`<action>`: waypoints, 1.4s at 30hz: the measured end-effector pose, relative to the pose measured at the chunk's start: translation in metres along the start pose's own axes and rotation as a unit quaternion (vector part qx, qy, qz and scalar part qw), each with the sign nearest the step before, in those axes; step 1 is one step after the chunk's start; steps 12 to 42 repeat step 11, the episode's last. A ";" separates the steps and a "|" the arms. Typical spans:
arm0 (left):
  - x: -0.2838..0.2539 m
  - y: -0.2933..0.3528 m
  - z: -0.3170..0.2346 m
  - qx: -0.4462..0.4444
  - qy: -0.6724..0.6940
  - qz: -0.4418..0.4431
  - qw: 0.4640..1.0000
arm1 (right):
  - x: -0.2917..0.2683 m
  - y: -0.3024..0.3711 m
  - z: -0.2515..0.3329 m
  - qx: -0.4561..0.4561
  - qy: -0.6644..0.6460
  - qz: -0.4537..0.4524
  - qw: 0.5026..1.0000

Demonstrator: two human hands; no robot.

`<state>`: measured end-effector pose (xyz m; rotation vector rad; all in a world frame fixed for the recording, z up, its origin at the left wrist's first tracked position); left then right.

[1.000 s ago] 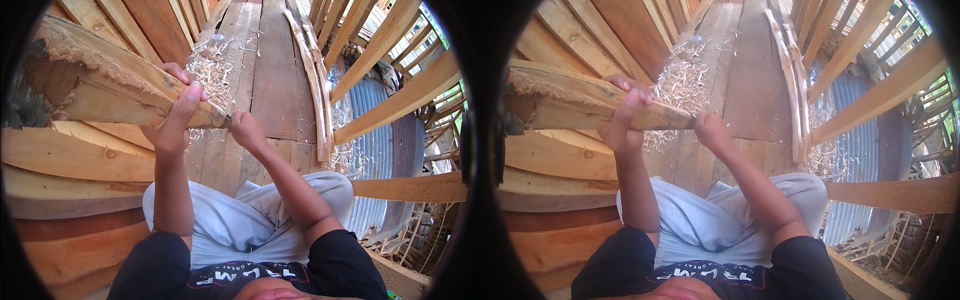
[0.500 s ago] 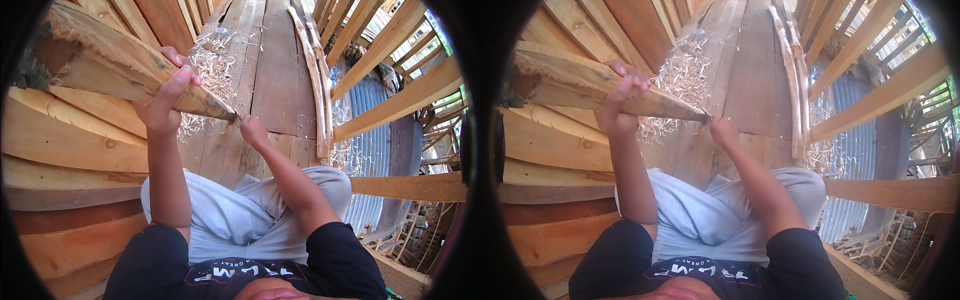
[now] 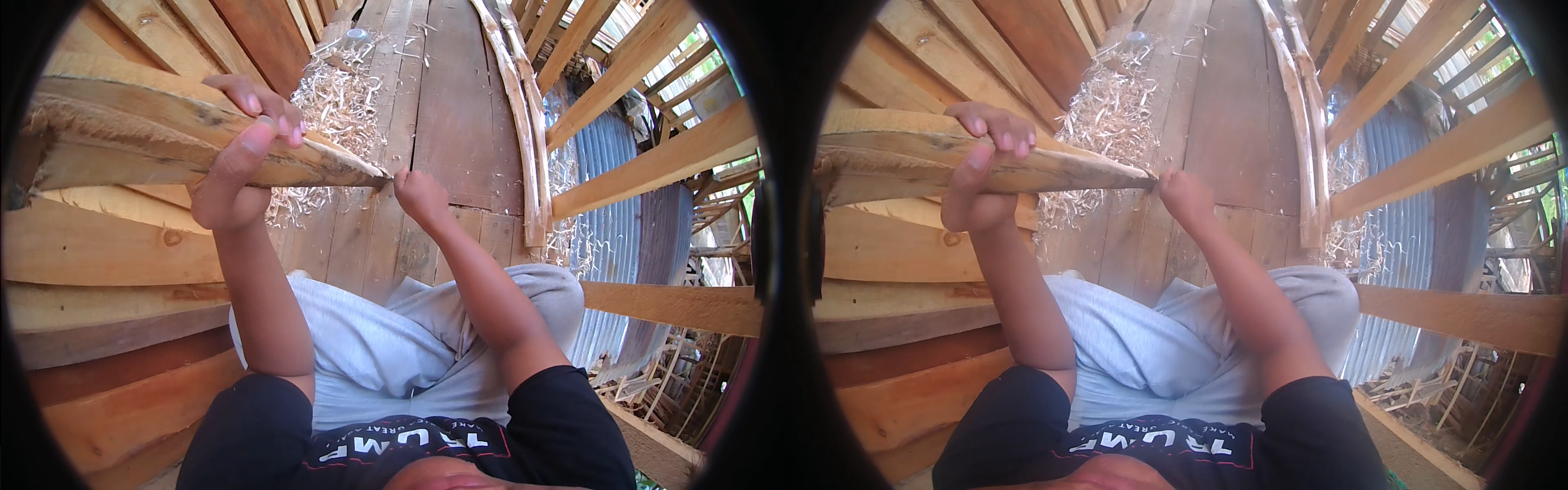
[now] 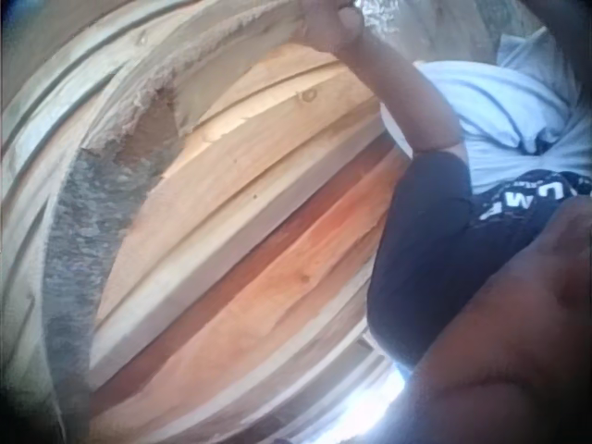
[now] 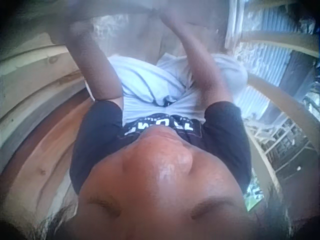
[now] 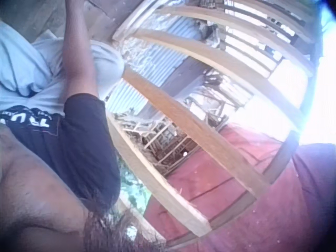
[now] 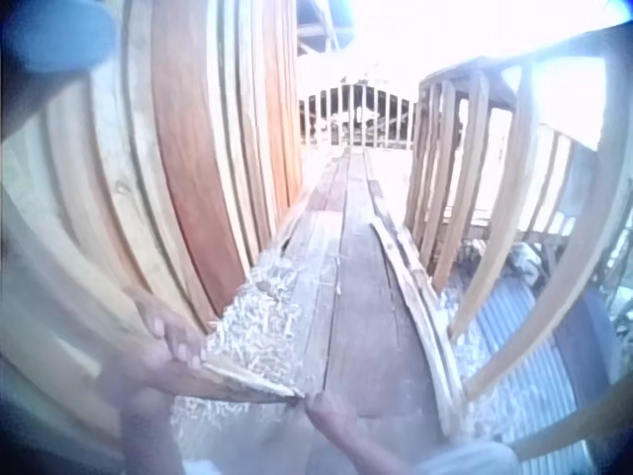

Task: The person sits on a wooden floor and uses a knife to carve a long, thin piece of wood. They repeatedly shave thin layers from the wood, creating wood shavings that accumulate on the floor.

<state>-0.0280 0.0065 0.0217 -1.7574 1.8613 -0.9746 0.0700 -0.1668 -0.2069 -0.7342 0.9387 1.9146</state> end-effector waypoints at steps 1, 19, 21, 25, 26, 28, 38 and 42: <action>-0.001 0.000 -0.001 -0.003 -0.008 -0.004 1.000 | -0.001 -0.003 0.000 -0.012 0.016 -0.013 1.000; -0.052 -0.004 -0.005 -0.009 0.115 0.263 0.958 | -0.001 -0.016 -0.016 -0.085 0.110 -0.119 0.983; -0.052 -0.004 -0.005 -0.009 0.115 0.263 0.958 | -0.001 -0.016 -0.016 -0.085 0.110 -0.119 0.983; -0.052 -0.004 -0.005 -0.009 0.115 0.263 0.958 | -0.001 -0.016 -0.016 -0.085 0.110 -0.119 0.983; -0.052 -0.004 -0.005 -0.009 0.115 0.263 0.958 | -0.001 -0.016 -0.016 -0.085 0.110 -0.119 0.983; -0.052 -0.004 -0.005 -0.009 0.115 0.263 0.958 | -0.001 -0.016 -0.016 -0.085 0.110 -0.119 0.983; -0.052 -0.004 -0.005 -0.009 0.115 0.263 0.958 | -0.001 -0.016 -0.016 -0.085 0.110 -0.119 0.983; -0.052 -0.004 -0.005 -0.009 0.115 0.263 0.958 | -0.001 -0.016 -0.016 -0.085 0.110 -0.119 0.983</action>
Point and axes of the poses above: each hand's wrist, its own y-axis away from the middle knuckle, its own x-axis out of the palm, z = x × y, the point moved 1 cm from there along -y, towards the middle knuckle, and after that the axes turned 9 degrees about z, right-handed, at the moved point
